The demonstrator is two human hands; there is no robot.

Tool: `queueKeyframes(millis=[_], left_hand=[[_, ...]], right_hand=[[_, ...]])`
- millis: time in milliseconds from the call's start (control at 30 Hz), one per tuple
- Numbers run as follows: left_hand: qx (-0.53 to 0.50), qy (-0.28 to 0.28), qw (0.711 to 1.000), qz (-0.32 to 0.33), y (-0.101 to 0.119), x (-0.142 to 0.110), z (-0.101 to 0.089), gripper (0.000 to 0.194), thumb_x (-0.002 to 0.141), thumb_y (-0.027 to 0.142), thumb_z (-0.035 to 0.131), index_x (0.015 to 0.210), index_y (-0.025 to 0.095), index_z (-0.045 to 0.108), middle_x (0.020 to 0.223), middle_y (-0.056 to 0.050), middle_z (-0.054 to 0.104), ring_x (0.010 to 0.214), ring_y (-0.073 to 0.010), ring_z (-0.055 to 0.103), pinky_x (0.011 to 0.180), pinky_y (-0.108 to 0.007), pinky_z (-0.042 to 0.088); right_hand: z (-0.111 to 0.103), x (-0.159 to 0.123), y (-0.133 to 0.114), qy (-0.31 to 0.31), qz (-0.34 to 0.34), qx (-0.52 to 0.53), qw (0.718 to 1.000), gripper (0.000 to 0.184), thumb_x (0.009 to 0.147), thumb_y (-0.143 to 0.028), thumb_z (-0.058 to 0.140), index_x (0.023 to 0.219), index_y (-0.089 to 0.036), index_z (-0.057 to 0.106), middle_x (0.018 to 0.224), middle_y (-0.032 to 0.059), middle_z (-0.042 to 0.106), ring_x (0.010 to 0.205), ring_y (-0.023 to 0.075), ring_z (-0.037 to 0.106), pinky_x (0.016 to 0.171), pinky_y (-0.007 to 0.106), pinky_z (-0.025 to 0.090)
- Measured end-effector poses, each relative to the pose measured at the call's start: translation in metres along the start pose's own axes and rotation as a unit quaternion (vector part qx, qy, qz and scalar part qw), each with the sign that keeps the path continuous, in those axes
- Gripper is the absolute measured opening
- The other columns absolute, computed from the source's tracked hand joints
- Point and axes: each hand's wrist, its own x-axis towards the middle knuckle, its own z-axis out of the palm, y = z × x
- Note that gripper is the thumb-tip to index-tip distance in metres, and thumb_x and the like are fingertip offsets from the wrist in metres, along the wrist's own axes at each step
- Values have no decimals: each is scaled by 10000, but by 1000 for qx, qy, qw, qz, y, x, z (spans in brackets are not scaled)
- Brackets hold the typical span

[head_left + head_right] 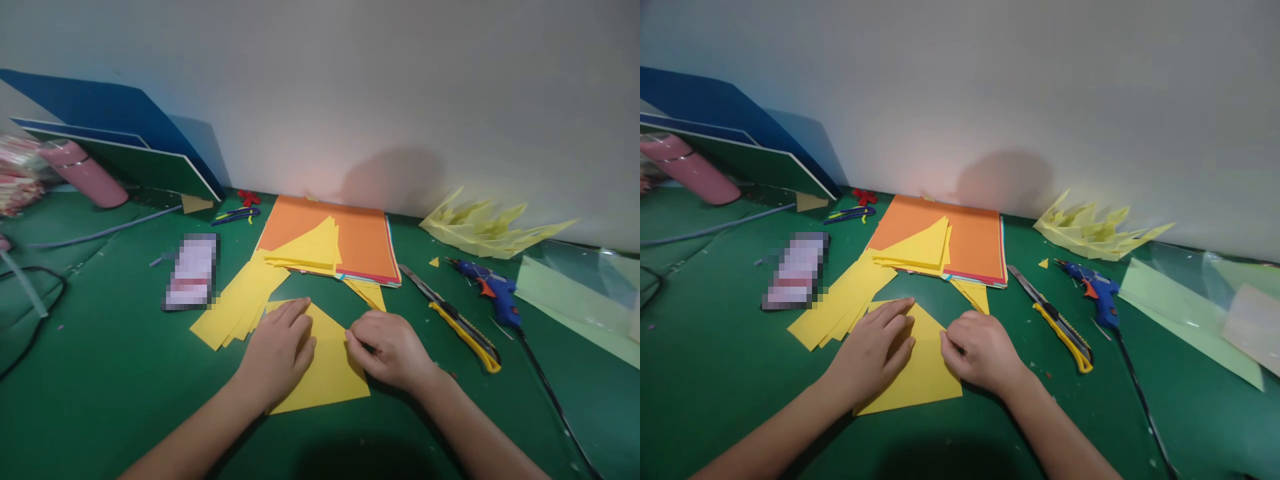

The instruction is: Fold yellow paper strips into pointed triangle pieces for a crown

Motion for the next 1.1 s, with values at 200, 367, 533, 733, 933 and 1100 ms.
queueKeyframes(millis=[200,367,533,733,933,1100], left_hand=[[-7,-1,1000,-5,-1,-1,1,111,876,181,453,917,185,556,1232,-116,568,1135,-272,536,911,-452,477],[-4,-7,1000,-19,-2,-2,-1,100,871,212,481,915,191,569,1126,-109,569,1014,-268,563,811,-425,501],[-18,-5,1000,-12,-4,-4,0,106,880,221,474,936,198,561,1111,-96,552,1080,-278,516,863,-446,469],[-11,7,1000,-10,-3,-5,-1,138,877,226,465,957,189,571,1033,-97,522,1052,-288,478,861,-463,443],[7,14,1000,-7,-1,-3,-4,217,917,222,378,896,204,593,892,-59,494,848,-225,489,746,-395,450],[29,36,999,-28,-7,-6,-3,214,914,225,388,977,211,592,1044,-96,500,950,-262,504,781,-428,451]], right_hand=[[4,2,2,7,9,21,1000,390,904,-178,391,518,-196,441,503,2,511,508,119,441,535,251,316],[8,1,2,13,-15,2,1000,413,909,-181,389,499,-200,430,466,-10,454,495,125,384,514,263,281],[11,1,-3,55,-10,-21,998,431,918,-193,413,487,-202,439,458,-12,430,488,133,347,502,284,251],[20,12,-12,-38,24,-27,999,247,921,-152,393,1025,-140,617,790,63,598,727,193,485,655,311,362],[26,20,-19,-158,73,-121,977,434,863,-82,424,1292,-119,480,888,87,577,754,222,459,660,344,354],[24,25,-23,-199,90,-150,964,507,851,-105,461,1355,-155,428,898,85,577,769,230,470,648,349,345]])
